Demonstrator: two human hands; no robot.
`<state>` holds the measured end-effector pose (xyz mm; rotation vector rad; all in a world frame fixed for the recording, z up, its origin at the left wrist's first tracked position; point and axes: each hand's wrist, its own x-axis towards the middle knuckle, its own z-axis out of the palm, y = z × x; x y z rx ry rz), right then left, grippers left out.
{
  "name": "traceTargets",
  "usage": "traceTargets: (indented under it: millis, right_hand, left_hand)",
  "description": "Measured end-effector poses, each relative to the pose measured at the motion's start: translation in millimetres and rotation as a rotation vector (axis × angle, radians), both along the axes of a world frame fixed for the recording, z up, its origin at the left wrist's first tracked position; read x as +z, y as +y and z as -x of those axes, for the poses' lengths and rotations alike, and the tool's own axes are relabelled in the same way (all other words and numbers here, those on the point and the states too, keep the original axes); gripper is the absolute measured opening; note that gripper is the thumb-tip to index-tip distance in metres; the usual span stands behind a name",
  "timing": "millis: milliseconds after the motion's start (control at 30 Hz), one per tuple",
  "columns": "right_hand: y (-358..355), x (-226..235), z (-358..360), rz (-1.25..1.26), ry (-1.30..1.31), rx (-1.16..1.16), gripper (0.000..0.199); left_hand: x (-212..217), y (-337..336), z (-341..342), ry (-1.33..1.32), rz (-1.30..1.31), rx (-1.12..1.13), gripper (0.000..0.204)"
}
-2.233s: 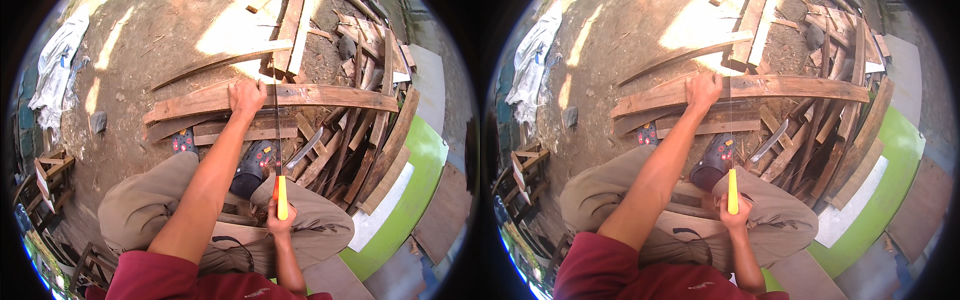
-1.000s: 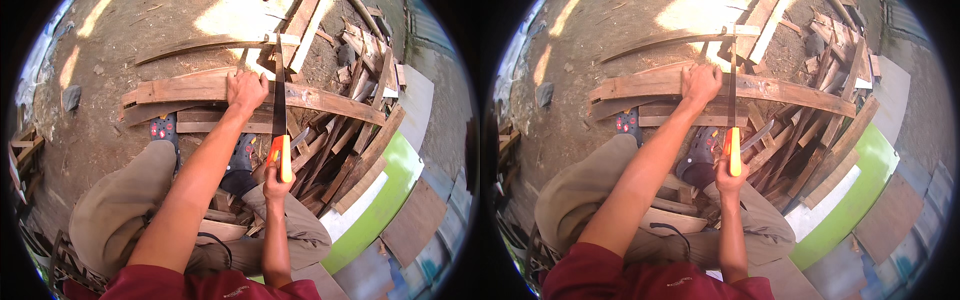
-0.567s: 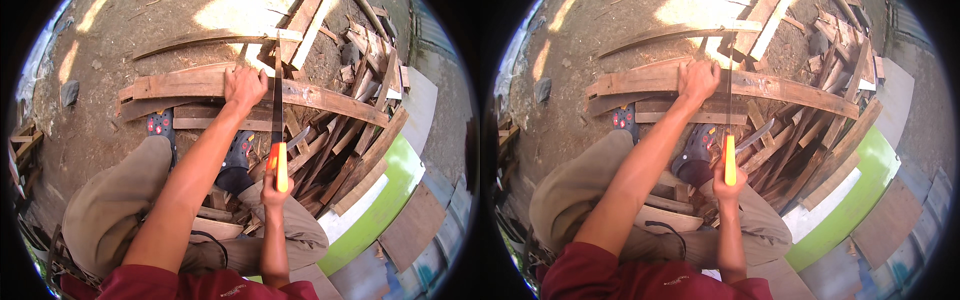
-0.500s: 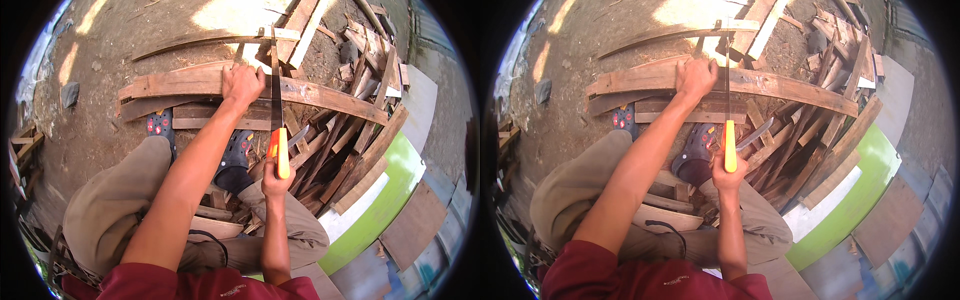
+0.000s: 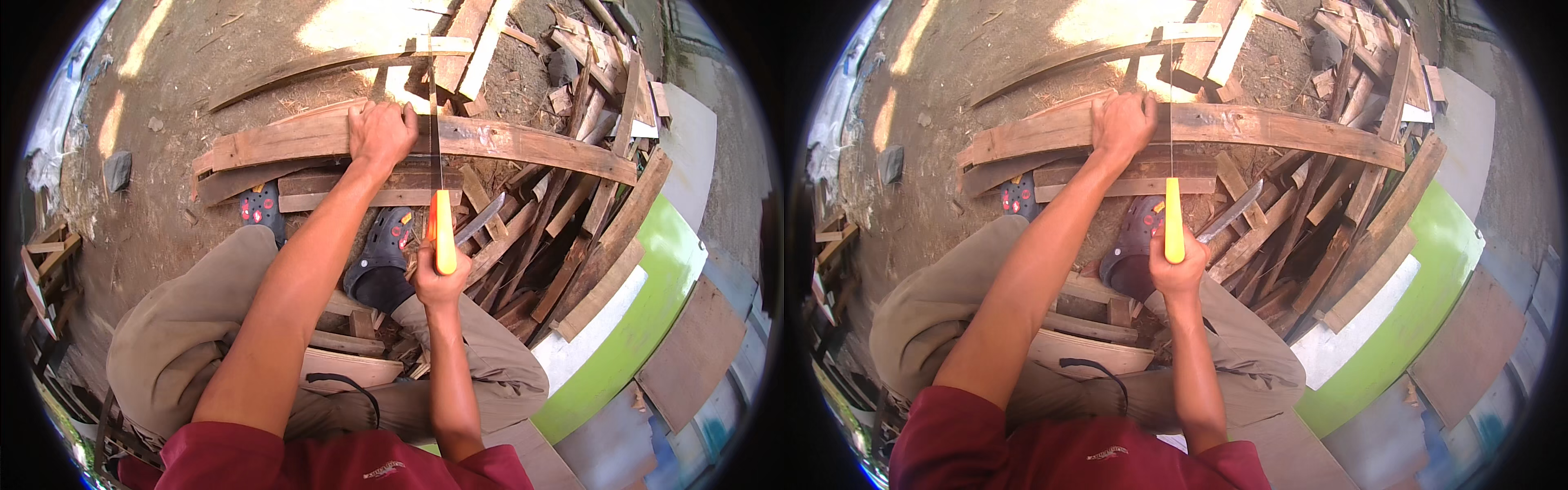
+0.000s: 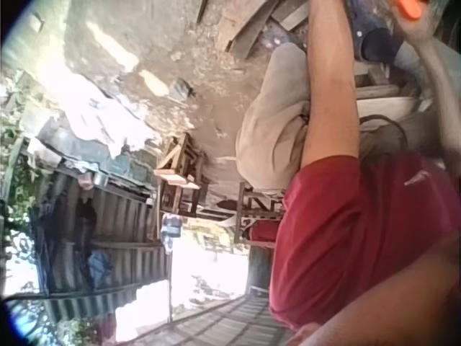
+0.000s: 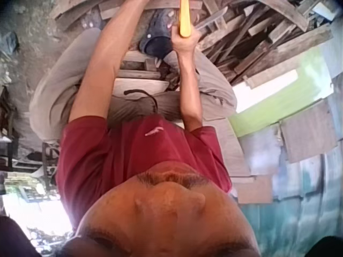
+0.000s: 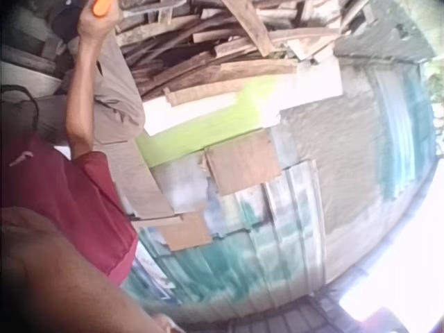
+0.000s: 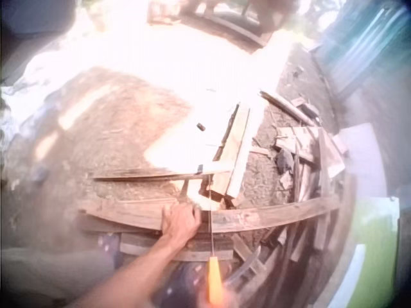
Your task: The person sits on the ground and sorts through a pile of wooden planks and scraps, picking up pieces to inspect and align them. The person uses a hand saw to cut a plank and continues to handle and arrange the wood pieces.
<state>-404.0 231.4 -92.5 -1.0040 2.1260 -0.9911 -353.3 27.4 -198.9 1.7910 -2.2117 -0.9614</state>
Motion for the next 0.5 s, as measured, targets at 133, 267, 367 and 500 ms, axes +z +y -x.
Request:
traceTargets:
  millis: [133, 267, 367, 500]
  right_hand:
    - [96, 23, -6, -0.019, 0.089, 0.151, 0.006]
    - [97, 35, -5, -0.049, 0.069, 0.132, 0.007]
    - [26, 11, 2, -0.029, 0.020, 0.091, 0.005]
    - [30, 5, 1, -0.039, -0.005, 0.012, 0.003]
  left_hand:
    - [-6, 4, -5, -0.024, 0.025, 0.032, 0.048]
    - [-10, 5, -2, -0.031, 0.087, 0.018, 0.048]
    - [-9, 2, -1, -0.003, 0.066, 0.022, 0.048]
    - [-6, 4, -1, -0.006, 0.030, 0.013, 0.047]
